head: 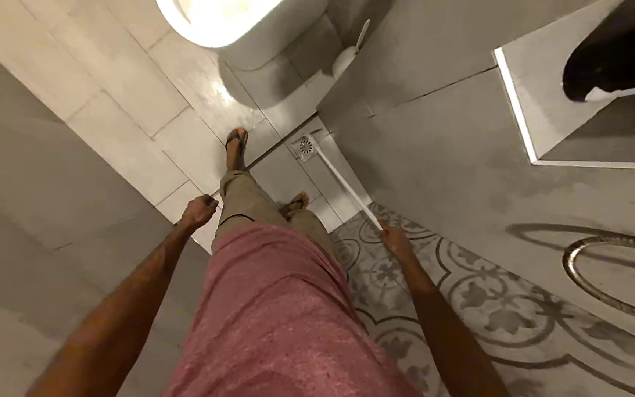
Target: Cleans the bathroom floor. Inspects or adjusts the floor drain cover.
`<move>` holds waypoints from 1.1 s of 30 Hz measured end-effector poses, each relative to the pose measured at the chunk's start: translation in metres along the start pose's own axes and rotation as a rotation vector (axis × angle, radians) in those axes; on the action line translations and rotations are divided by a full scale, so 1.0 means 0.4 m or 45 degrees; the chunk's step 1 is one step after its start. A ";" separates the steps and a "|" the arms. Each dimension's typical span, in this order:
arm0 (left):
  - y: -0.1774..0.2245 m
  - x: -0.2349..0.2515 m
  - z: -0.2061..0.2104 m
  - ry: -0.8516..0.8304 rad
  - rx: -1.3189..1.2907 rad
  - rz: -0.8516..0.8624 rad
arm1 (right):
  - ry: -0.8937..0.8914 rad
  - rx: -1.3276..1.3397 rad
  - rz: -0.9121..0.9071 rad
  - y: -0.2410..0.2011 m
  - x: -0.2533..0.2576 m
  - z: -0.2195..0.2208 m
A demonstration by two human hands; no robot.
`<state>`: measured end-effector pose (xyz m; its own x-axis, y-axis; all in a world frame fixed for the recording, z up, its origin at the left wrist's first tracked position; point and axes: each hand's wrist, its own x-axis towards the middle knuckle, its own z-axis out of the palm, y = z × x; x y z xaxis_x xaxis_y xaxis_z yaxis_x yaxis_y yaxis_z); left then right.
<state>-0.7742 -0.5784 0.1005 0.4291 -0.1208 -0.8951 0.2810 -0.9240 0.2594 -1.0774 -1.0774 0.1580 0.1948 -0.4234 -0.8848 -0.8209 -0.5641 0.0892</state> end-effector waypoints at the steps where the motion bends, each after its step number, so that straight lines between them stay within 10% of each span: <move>1: 0.013 0.004 -0.006 0.002 0.002 0.019 | -0.003 -0.013 0.010 0.004 -0.009 0.003; 14: 0.057 -0.015 -0.008 0.035 -0.111 0.138 | 0.221 -0.240 -0.165 -0.076 -0.025 -0.080; 24: -0.066 -0.079 -0.005 0.078 -0.003 -0.040 | -0.041 0.033 -0.108 0.033 0.024 -0.002; 33: 0.085 -0.063 -0.045 0.208 0.181 0.147 | -0.084 0.092 -0.094 0.064 -0.046 0.078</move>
<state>-0.7599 -0.6004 0.1385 0.5879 -0.1792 -0.7888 0.1029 -0.9507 0.2926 -1.1188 -1.0617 0.1623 0.2222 -0.3335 -0.9162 -0.8426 -0.5385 -0.0083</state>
